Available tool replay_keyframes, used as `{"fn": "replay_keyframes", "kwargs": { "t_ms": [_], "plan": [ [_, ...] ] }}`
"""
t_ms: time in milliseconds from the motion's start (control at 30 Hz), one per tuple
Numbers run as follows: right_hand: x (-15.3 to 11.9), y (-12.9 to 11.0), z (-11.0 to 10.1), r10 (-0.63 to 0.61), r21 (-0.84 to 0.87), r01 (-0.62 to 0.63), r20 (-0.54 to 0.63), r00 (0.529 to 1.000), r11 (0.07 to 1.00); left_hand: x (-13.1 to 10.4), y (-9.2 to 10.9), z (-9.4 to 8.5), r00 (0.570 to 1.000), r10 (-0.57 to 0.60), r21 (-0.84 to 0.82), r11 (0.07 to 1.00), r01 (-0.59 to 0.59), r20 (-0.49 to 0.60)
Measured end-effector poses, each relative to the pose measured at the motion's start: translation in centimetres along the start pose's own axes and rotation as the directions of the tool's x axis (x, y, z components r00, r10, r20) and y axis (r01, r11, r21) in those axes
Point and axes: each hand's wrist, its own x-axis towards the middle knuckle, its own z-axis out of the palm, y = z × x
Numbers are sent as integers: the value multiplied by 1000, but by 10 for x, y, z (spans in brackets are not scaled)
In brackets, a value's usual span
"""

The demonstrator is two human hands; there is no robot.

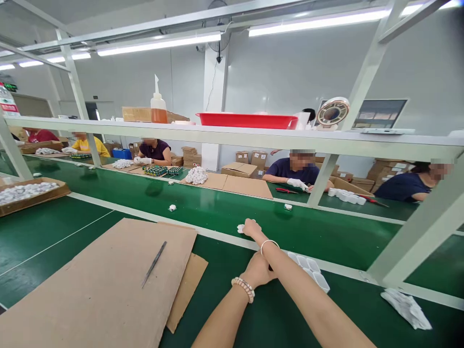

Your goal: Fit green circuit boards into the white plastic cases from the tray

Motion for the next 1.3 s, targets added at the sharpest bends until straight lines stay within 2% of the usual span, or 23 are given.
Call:
{"fn": "replay_keyframes", "kwargs": {
  "t_ms": [133, 233, 333, 400, 467, 533, 600, 667, 733, 800, 900, 967, 1033, 1167, 1300],
  "plan": [
    [13, 21, -6, 44, 181, -45, 11, 999, 982, 3, 2, -3, 987, -141, -159, 979, 127, -81],
    [3, 51, -26, 52, 343, -52, 10, 999, 938, 12, 12, -22, 974, -185, -240, 959, 150, -128],
    [-33, 77, -56, 2, 500, 23, -48, 999, 866, 21, 35, -58, 972, -147, -255, 962, 97, -184],
    [-65, 85, -75, -28, 578, 83, -105, 994, 812, 22, 59, -84, 970, -47, -206, 979, -4, -240],
    [-95, 86, -89, -31, 650, 137, -172, 985, 748, 20, 85, -104, 971, 5, -114, 993, -33, -238],
    [-117, 81, -97, -27, 644, 158, -209, 978, 748, 15, 109, -115, 957, 5, -2, 1000, -6, -289],
    [-131, 72, -101, -35, 619, 177, -235, 971, 765, 11, 126, -117, 920, 65, 108, 994, -25, -385],
    [-141, 62, -102, -52, 605, 209, -266, 963, 768, 7, 138, -116, 886, 184, 234, 968, -89, -425],
    [-149, 53, -102, -87, 588, 251, -291, 953, 769, 4, 147, -113, 847, 343, 364, 911, -194, -407],
    [-157, 45, -101, -131, 545, 303, -331, 934, 782, 3, 154, -111, 780, 509, 473, 823, -315, -365],
    [-165, 38, -101, -233, 410, 426, -442, 866, 806, 3, 161, -105, 677, 669, 575, 697, -428, -308],
    [-168, 36, -100, -321, 306, 513, -503, 802, 802, 3, 163, -101, 628, 711, 624, 655, -427, -317],
    [-169, 34, -100, -377, 233, 559, -532, 758, 796, 2, 164, -97, 608, 714, 658, 648, -384, -348],
    [-172, 32, -97, -393, 171, 551, -536, 748, 817, 0, 165, -93, 603, 695, 688, 656, -309, -391],
    [-173, 30, -94, -374, 114, 516, -559, 740, 849, 0, 167, -92, 553, 726, 748, 614, -252, -409]
  ]
}}
